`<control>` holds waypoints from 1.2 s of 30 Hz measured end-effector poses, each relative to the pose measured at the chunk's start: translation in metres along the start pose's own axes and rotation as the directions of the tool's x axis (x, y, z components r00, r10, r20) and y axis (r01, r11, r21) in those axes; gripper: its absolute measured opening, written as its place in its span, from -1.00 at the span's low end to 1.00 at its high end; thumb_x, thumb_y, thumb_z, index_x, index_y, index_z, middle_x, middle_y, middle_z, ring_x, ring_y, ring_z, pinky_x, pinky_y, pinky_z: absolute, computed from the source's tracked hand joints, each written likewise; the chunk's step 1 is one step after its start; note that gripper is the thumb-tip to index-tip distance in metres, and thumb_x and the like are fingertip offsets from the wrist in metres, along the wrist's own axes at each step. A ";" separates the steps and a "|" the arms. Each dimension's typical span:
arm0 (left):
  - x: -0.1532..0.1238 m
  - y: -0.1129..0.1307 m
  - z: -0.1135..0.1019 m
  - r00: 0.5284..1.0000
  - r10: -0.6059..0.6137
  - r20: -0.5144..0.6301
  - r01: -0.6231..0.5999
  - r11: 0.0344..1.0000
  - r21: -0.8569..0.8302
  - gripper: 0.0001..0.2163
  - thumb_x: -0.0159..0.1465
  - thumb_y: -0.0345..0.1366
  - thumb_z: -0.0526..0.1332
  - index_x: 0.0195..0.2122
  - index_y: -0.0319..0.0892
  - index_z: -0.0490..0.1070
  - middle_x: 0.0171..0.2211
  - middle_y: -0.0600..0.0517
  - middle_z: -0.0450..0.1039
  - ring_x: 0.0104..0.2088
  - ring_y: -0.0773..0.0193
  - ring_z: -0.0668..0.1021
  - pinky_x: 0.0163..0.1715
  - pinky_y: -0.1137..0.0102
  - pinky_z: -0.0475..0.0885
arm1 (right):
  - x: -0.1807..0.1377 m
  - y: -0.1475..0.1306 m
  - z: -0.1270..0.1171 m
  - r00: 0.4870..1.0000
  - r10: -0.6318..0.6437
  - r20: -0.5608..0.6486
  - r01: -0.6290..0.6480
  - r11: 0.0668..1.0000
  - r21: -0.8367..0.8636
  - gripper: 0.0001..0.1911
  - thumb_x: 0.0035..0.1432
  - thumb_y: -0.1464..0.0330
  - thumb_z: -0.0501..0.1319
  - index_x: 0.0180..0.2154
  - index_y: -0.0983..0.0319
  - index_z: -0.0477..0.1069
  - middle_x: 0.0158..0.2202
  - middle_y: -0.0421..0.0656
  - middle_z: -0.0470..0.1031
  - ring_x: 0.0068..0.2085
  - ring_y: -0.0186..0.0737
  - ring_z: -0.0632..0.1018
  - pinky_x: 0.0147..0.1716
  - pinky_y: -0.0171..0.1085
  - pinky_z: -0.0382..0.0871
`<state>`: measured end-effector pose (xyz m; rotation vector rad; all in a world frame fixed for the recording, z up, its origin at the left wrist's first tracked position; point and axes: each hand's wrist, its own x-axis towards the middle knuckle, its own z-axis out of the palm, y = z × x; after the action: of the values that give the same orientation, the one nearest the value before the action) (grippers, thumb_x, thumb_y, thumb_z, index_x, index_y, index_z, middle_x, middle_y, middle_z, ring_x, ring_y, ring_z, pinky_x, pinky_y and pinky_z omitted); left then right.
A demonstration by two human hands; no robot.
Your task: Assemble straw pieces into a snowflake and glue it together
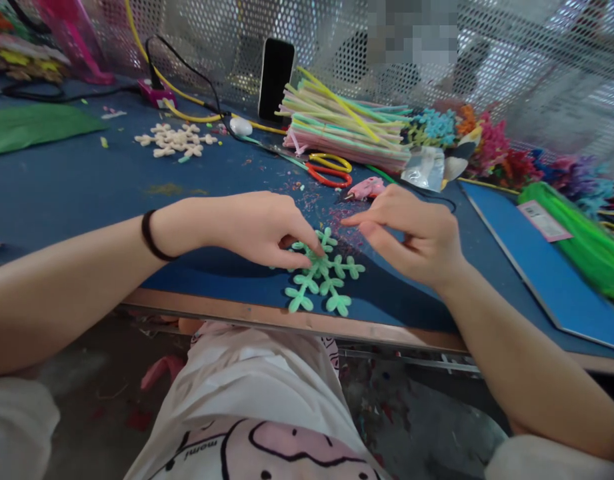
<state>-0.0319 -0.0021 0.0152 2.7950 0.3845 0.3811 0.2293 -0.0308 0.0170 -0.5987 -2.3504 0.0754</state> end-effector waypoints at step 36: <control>0.004 -0.002 -0.002 0.997 0.009 0.081 0.007 0.981 -0.193 -0.84 0.27 -0.33 0.29 -0.17 -0.04 0.64 -0.44 0.11 0.58 -0.52 0.45 0.48 -0.41 0.57 0.31 | -0.006 0.003 0.004 0.924 -0.058 0.377 0.018 0.994 0.110 -0.91 0.25 0.38 0.31 -0.26 0.23 0.61 -0.43 -0.12 0.58 -0.31 -0.20 0.39 -0.23 -0.18 0.26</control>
<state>-0.0294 0.0012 0.0171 2.6116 0.3096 0.2866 0.2311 -0.0304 0.0097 -0.5224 -2.7111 0.3220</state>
